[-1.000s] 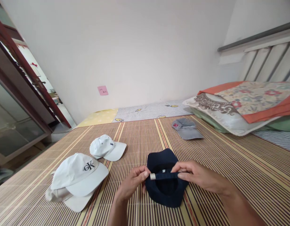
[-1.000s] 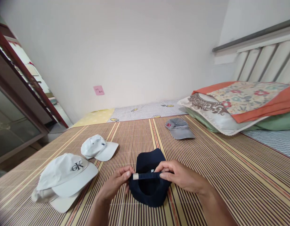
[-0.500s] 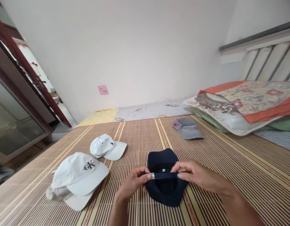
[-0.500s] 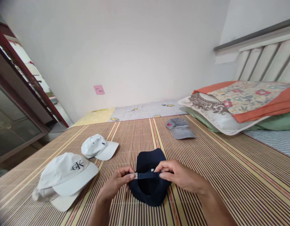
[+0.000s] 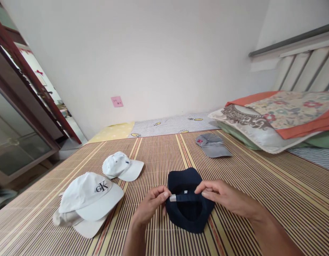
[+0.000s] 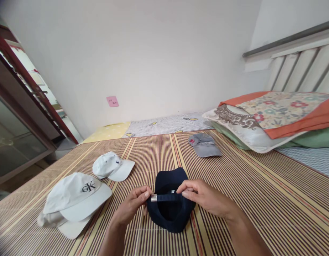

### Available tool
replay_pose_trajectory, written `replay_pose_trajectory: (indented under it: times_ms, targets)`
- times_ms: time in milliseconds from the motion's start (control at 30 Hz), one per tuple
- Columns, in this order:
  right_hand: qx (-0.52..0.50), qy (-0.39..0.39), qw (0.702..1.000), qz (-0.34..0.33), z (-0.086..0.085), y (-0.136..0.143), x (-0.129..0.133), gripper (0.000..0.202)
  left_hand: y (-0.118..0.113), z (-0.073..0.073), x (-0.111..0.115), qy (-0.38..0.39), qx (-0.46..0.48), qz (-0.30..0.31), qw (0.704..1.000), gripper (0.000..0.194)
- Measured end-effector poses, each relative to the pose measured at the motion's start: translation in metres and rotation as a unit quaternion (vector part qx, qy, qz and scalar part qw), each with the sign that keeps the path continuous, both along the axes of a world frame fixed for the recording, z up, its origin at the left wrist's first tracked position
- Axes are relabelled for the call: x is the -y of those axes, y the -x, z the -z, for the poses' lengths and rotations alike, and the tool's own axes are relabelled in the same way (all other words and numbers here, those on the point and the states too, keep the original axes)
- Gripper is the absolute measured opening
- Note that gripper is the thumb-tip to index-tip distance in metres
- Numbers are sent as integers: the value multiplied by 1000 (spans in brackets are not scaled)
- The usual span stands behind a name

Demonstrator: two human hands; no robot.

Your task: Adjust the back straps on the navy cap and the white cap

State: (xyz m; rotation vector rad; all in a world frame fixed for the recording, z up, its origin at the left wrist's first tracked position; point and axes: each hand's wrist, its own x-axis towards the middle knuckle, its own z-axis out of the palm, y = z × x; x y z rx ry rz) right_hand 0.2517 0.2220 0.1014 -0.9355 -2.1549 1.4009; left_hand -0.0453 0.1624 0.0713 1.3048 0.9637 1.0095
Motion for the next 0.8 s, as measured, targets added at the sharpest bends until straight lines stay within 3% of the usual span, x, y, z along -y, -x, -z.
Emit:
replay_pose_trajectory:
  times_ms: [200, 467, 800]
  targets:
    - [13, -9, 1000, 25, -3, 1, -1, 36, 0, 1, -1, 18, 12, -13, 1000, 36]
    - [15, -6, 1000, 14, -7, 6, 5, 31, -1, 2, 1, 4, 45, 0, 999, 25]
    - [8, -17, 1000, 6, -9, 13, 14, 26, -2, 3, 0, 3, 59, 11, 998, 25]
